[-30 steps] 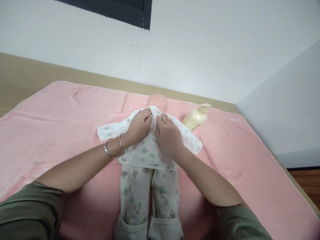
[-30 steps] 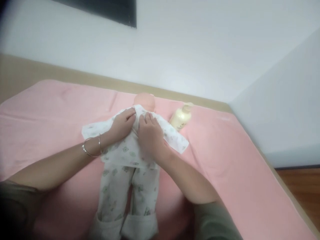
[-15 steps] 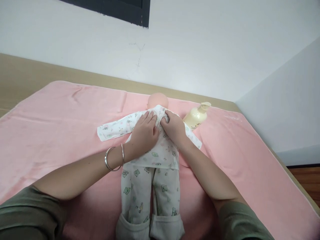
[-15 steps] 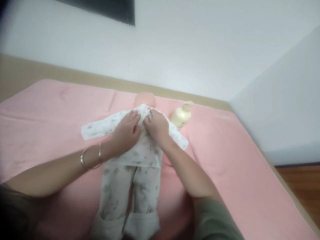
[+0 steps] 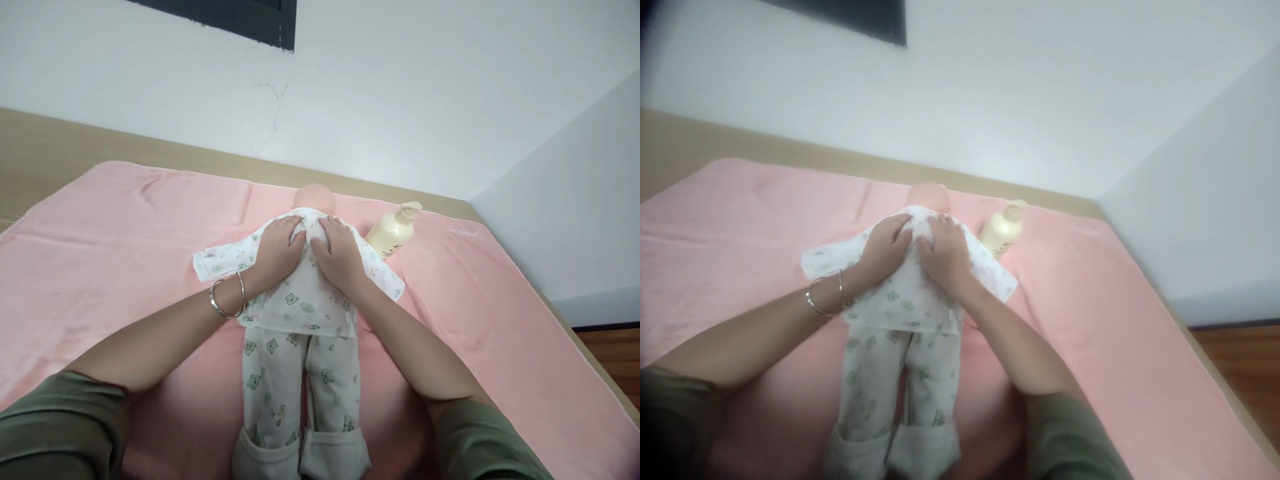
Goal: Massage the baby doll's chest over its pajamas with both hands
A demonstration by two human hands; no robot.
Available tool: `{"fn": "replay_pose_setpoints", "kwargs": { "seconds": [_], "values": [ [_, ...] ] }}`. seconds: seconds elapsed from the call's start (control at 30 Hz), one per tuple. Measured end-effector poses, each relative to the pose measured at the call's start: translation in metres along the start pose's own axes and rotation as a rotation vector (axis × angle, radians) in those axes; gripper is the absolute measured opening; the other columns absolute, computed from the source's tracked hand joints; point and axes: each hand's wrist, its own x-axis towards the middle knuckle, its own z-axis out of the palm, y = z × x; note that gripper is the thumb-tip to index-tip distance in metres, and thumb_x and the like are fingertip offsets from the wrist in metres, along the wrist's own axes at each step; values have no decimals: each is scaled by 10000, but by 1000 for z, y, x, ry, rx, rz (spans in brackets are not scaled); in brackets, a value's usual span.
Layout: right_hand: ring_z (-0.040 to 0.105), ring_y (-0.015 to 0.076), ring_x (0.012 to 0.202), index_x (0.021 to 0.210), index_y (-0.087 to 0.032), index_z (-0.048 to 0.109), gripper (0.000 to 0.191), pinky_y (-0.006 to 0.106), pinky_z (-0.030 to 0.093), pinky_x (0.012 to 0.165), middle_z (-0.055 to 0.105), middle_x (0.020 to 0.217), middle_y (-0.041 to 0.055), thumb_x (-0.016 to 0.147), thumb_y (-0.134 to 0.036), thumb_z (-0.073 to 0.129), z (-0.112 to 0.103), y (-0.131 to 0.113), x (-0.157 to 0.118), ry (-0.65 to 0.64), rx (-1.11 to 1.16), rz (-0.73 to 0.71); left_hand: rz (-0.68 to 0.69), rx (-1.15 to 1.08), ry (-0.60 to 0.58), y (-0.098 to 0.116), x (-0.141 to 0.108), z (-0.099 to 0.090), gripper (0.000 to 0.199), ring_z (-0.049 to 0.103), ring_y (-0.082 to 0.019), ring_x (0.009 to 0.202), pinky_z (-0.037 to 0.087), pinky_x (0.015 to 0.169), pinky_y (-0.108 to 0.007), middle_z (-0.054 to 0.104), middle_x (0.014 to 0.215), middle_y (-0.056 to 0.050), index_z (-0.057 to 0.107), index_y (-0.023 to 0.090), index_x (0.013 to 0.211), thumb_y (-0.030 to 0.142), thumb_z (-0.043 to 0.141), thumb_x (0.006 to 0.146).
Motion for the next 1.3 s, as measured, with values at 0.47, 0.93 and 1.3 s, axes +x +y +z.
{"fn": "replay_pose_setpoints", "kwargs": {
  "seconds": [0.47, 0.93, 1.3],
  "values": [
    [451, 320, 1400, 1383, -92, 556, 512, 522, 300, 1197, 530, 1488, 168, 953, -237, 319, 1, 7, 8, -1, -45, 3, 12, 32, 39, -1, -2, 4, 469, 595, -278, 1222, 425, 1129, -458, 680, 1299, -121, 642, 121, 1253, 311, 370, 923],
    [258, 370, 1519, 1521, 60, 314, 598, 522, 226, 1253, 318, 1601, 261, 1011, -249, 274, -8, 9, 15, -185, -171, 20, 279, 325, -74, 20, -31, 0, 537, 389, -347, 1455, 344, 1201, -540, 487, 1487, -268, 443, -53, 1410, 169, 295, 944],
    [173, 304, 1554, 1524, -20, 365, 566, 518, 191, 1275, 280, 1640, 181, 1000, -202, 253, -6, -19, -17, -185, -111, -175, 192, 276, -62, 6, -6, -3, 472, 556, -322, 1297, 419, 1138, -527, 634, 1315, -230, 580, 28, 1269, 156, 257, 949]
  ]
}}
